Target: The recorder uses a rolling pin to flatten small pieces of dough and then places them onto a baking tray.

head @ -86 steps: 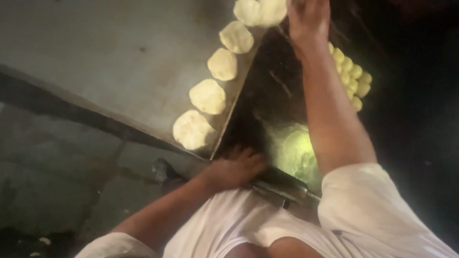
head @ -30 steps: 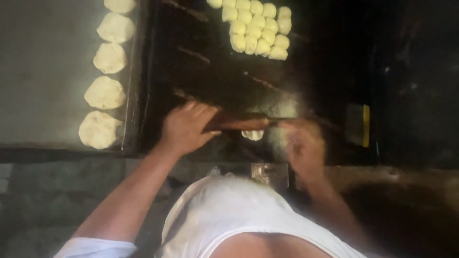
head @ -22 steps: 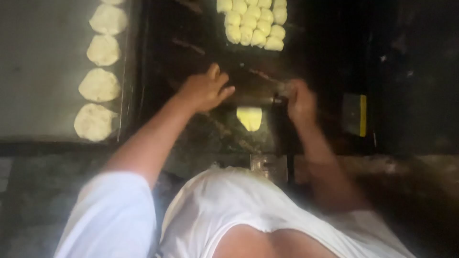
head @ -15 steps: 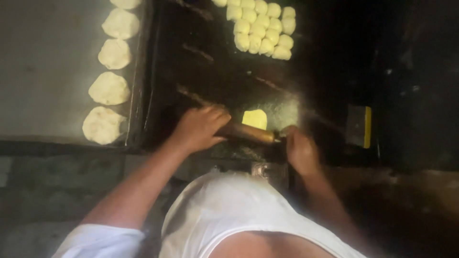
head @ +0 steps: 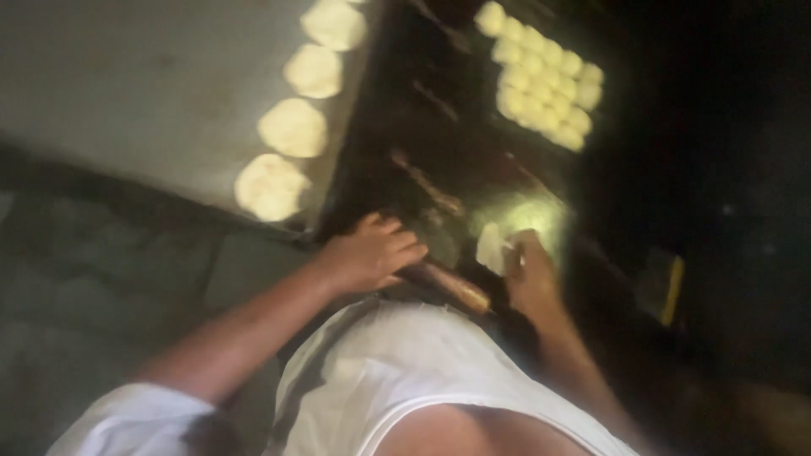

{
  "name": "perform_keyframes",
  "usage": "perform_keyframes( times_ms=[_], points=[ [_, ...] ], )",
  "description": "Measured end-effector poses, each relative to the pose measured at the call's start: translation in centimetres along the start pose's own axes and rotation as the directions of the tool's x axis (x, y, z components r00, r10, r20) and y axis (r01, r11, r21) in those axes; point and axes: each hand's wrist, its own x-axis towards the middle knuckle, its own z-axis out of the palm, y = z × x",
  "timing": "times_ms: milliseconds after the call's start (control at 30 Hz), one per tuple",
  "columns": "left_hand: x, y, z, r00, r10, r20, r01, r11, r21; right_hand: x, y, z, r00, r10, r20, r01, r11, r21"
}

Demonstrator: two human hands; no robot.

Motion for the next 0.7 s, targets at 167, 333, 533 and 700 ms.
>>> perform_keyframes(
  times_ms=[167,333,533,700],
  points=[
    [0.9,-1.6,3.6,0.997,-0.06,-0.051,0.059,0.998,-0.024,5.7,-10.2,-2.5,0.964,-0.186,0.189,0.014,0.746,0.666],
    [0.8,-2.7,4.1,0.971,0.006,-0.237,-0.022,0.998,-0.067,9.0,-24.2,0.8,0.861,-0.405,0.307,-0.219,0.249,0.943],
    [2.0,-3.5,6.5,0.918,0.073,-0.39,0.086,0.922,0.377,6.5,-37.6,7.9,0.174,-0.985,-0.012,0.983,0.173,0.056],
    [2.5,-4.2,8.9,0.88,0.176,-0.442,0.194,0.715,0.671,7.5,-41.3,7.9,0.616,-0.671,0.413,0.659,0.726,0.197]
  ],
)
